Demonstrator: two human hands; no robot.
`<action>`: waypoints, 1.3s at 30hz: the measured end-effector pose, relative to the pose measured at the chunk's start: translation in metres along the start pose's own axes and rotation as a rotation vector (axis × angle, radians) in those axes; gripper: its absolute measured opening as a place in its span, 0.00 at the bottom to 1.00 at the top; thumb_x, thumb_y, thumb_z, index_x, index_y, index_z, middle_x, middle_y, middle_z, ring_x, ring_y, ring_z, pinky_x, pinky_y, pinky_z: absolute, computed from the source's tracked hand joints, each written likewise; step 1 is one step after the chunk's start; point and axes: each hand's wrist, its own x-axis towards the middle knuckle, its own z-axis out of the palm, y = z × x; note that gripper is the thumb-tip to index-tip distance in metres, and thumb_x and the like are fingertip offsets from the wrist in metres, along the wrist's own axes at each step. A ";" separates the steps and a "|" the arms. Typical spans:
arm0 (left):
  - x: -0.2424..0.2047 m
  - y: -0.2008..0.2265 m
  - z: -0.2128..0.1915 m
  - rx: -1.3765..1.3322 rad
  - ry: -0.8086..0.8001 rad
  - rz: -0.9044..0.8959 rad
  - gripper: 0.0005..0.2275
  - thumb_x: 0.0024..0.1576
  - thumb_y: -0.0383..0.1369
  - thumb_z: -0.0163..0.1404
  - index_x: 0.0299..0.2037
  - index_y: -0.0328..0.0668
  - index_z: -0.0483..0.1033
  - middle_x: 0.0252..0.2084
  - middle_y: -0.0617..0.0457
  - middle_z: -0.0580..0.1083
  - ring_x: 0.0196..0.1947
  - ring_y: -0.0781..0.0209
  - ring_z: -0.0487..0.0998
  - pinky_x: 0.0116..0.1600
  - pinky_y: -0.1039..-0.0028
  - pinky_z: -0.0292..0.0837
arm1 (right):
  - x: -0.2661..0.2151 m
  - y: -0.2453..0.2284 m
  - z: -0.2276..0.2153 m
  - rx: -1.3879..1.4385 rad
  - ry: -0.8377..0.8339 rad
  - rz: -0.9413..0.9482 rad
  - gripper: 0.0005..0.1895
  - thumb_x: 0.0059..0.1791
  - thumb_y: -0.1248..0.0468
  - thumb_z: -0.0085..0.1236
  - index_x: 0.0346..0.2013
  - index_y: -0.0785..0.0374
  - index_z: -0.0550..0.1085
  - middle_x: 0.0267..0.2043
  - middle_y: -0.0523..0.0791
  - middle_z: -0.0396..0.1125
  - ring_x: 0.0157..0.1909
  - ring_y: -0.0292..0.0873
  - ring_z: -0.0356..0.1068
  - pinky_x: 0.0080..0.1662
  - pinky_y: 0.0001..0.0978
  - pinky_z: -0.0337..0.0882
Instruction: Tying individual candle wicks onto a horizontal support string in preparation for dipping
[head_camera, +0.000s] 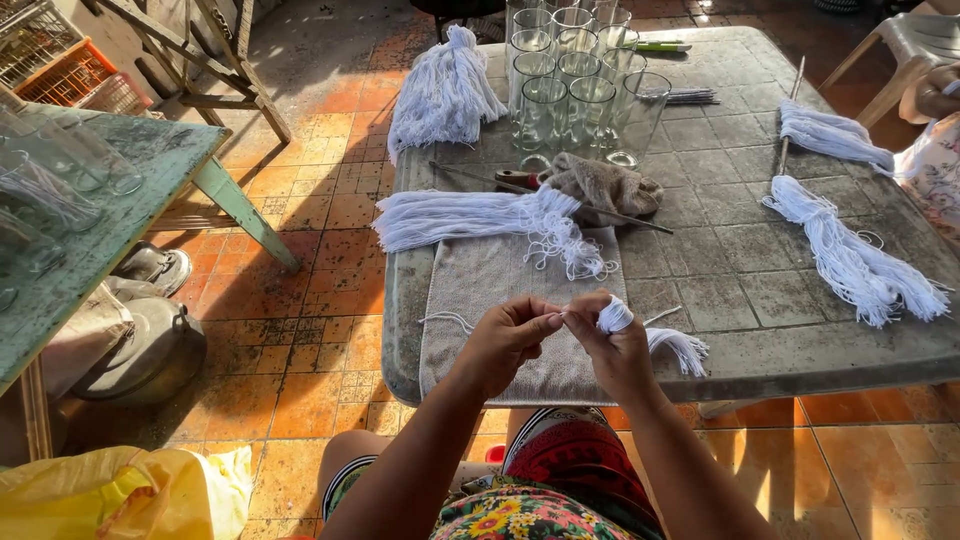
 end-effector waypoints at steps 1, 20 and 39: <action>0.002 -0.001 -0.001 -0.020 0.017 0.013 0.06 0.59 0.30 0.60 0.40 0.35 0.79 0.27 0.61 0.67 0.27 0.78 0.61 0.29 0.87 0.53 | -0.003 0.016 -0.003 0.136 -0.005 0.068 0.04 0.54 0.68 0.57 0.42 0.66 0.76 0.28 0.44 0.66 0.20 0.27 0.56 0.23 0.21 0.58; -0.008 0.022 0.012 0.735 0.310 0.762 0.05 0.54 0.25 0.63 0.39 0.43 0.86 0.38 0.55 0.61 0.32 0.68 0.62 0.36 0.79 0.63 | 0.005 -0.010 0.002 0.150 -0.012 0.184 0.04 0.54 0.68 0.57 0.38 0.68 0.74 0.31 0.50 0.70 0.25 0.35 0.65 0.27 0.24 0.65; -0.004 0.012 0.010 0.412 0.171 0.394 0.03 0.57 0.31 0.61 0.38 0.43 0.83 0.36 0.54 0.70 0.37 0.68 0.67 0.42 0.76 0.62 | 0.009 -0.016 0.008 0.255 0.113 0.099 0.08 0.55 0.62 0.54 0.35 0.63 0.73 0.38 0.47 0.64 0.35 0.37 0.64 0.31 0.25 0.66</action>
